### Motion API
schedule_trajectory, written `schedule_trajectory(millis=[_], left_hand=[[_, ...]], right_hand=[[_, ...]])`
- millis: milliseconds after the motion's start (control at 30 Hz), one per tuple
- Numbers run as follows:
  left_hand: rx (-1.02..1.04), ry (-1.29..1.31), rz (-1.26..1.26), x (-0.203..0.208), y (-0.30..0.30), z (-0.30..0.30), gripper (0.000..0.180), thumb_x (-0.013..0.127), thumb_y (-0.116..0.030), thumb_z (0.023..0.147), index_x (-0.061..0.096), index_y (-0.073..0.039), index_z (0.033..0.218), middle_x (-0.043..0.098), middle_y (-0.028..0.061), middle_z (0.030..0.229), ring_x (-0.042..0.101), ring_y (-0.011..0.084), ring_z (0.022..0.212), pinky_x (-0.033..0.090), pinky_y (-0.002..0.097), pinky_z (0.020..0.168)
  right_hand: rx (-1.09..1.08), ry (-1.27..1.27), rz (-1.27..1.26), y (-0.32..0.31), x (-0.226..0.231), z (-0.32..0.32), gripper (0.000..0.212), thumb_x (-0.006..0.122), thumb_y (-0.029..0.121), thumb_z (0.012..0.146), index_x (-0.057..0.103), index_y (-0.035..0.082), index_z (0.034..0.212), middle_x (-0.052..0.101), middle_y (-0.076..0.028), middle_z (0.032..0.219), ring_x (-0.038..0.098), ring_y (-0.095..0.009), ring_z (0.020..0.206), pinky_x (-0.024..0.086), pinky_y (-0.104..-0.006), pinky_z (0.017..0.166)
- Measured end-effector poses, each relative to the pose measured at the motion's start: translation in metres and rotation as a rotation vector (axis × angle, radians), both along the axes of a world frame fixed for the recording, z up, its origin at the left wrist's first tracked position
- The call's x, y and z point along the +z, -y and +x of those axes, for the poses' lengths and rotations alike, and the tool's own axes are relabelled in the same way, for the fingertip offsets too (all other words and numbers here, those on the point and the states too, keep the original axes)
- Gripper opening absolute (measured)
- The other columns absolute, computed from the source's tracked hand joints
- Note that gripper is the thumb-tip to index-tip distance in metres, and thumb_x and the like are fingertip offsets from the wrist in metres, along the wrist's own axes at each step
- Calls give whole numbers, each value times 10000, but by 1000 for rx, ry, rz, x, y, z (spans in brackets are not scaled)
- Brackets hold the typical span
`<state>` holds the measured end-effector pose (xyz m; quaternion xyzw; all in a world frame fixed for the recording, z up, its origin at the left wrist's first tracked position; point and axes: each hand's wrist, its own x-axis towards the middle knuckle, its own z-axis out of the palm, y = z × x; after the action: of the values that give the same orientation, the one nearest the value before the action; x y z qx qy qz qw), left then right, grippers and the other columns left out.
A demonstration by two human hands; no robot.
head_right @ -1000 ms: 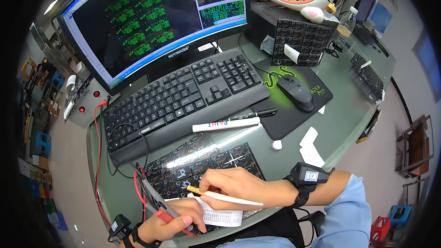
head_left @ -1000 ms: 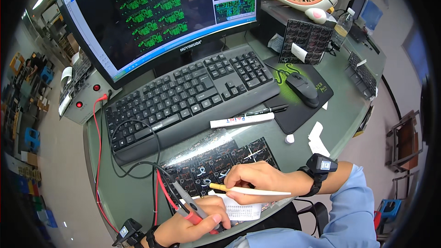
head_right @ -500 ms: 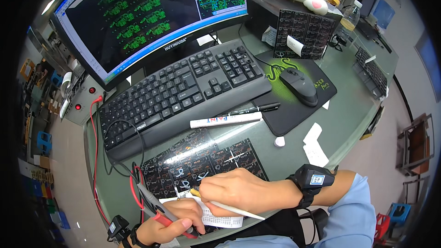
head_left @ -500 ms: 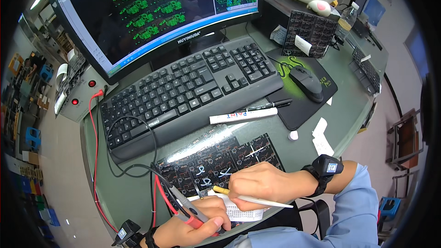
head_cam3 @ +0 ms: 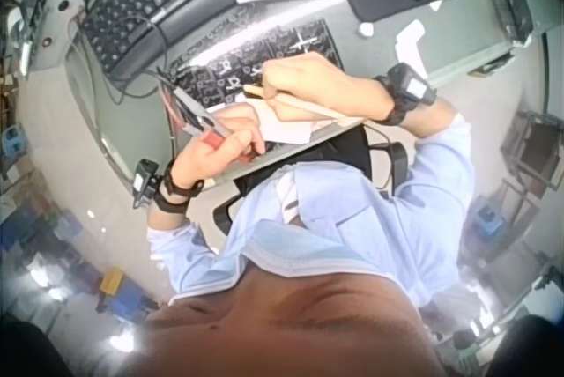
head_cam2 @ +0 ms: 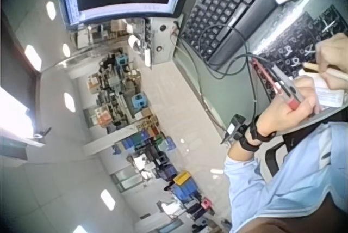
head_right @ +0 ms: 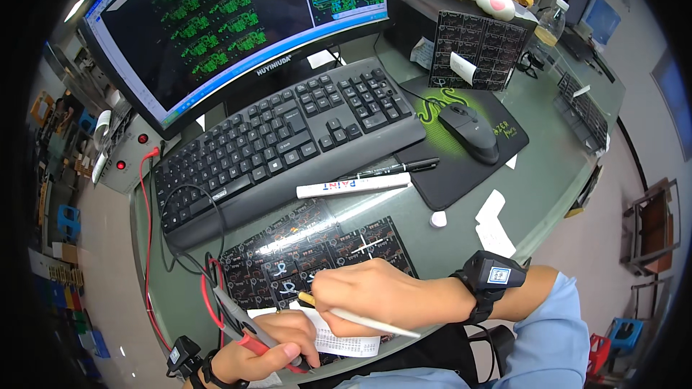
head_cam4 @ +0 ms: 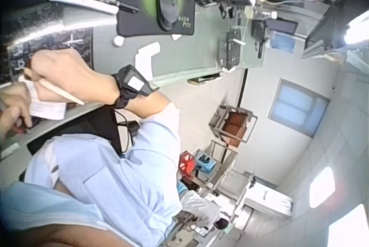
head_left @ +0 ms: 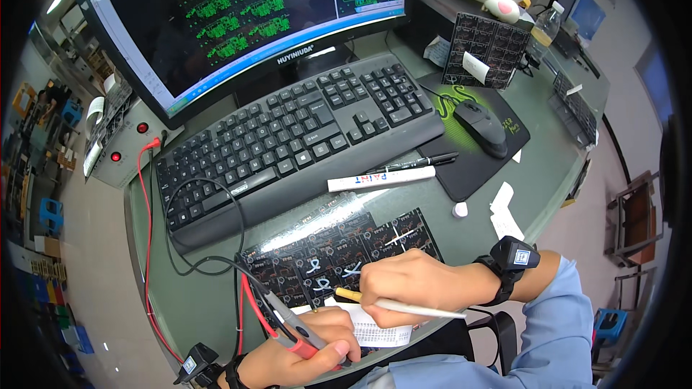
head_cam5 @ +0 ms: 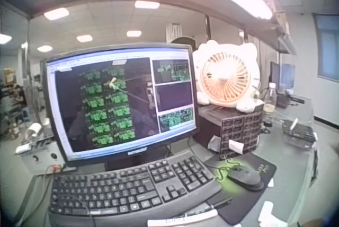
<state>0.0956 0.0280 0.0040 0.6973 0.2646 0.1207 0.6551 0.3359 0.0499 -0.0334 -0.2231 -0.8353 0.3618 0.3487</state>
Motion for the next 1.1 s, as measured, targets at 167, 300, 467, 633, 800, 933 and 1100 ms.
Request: schedule_trajectory(millis=[167, 300, 467, 633, 800, 933, 1100], left_hand=[[-16, -3, 29, -2, 0, 0, 361, 397, -212, 973, 686, -25, 864, 588, 117, 882, 568, 263, 893, 438, 370, 844], [-21, -12, 25, -1, -1, 0, 364, 387, -199, 970, 686, -23, 860, 585, 117, 882, 568, 262, 890, 440, 367, 842], [13, -19, -21, 2, 1, 1, 352, 389, -174, 957, 687, -12, 865, 586, 121, 885, 569, 260, 888, 443, 366, 850], [35, -14, -47, 0, 1, 0, 340, 393, -153, 950, 689, -5, 871, 589, 124, 889, 570, 258, 888, 446, 362, 855], [25, 0, -41, 0, 2, 0, 342, 386, -140, 955, 692, -9, 875, 592, 123, 894, 568, 258, 892, 447, 361, 853], [31, 23, -36, -2, 2, 0, 344, 380, -135, 958, 690, -11, 876, 592, 124, 897, 567, 259, 893, 447, 361, 851], [-32, 8, 8, -4, -2, -2, 339, 383, -133, 959, 689, -15, 873, 592, 120, 896, 567, 255, 891, 450, 361, 852]], right_hand=[[-158, -72, -135, -6, -1, -7, 172, 704, 83, 828, 551, 52, 901, 591, -70, 759, 629, -246, 609, 486, -346, 503], [-137, -25, -100, -7, -1, -7, 166, 696, 91, 840, 550, 57, 911, 595, -73, 784, 635, -259, 636, 493, -352, 522], [-121, 91, 4, -6, -1, -9, 189, 724, 64, 824, 583, 52, 948, 653, -74, 898, 668, -234, 730, 524, -310, 575], [-106, 149, 33, -7, 4, -8, 178, 711, 39, 802, 575, 49, 916, 641, -77, 872, 665, -248, 730, 523, -322, 582], [-128, 15, -15, -6, 0, -9, 169, 689, 4, 776, 559, 51, 874, 586, -87, 800, 625, -266, 670, 490, -348, 545], [-130, 62, 42, -6, 5, -10, 176, 664, 24, 809, 499, 61, 857, 543, -87, 760, 605, -317, 653, 458, -392, 521], [-153, -3, -43, -9, 2, -12, 179, 653, 19, 805, 488, 74, 846, 544, -84, 766, 602, -312, 661, 459, -396, 526]])
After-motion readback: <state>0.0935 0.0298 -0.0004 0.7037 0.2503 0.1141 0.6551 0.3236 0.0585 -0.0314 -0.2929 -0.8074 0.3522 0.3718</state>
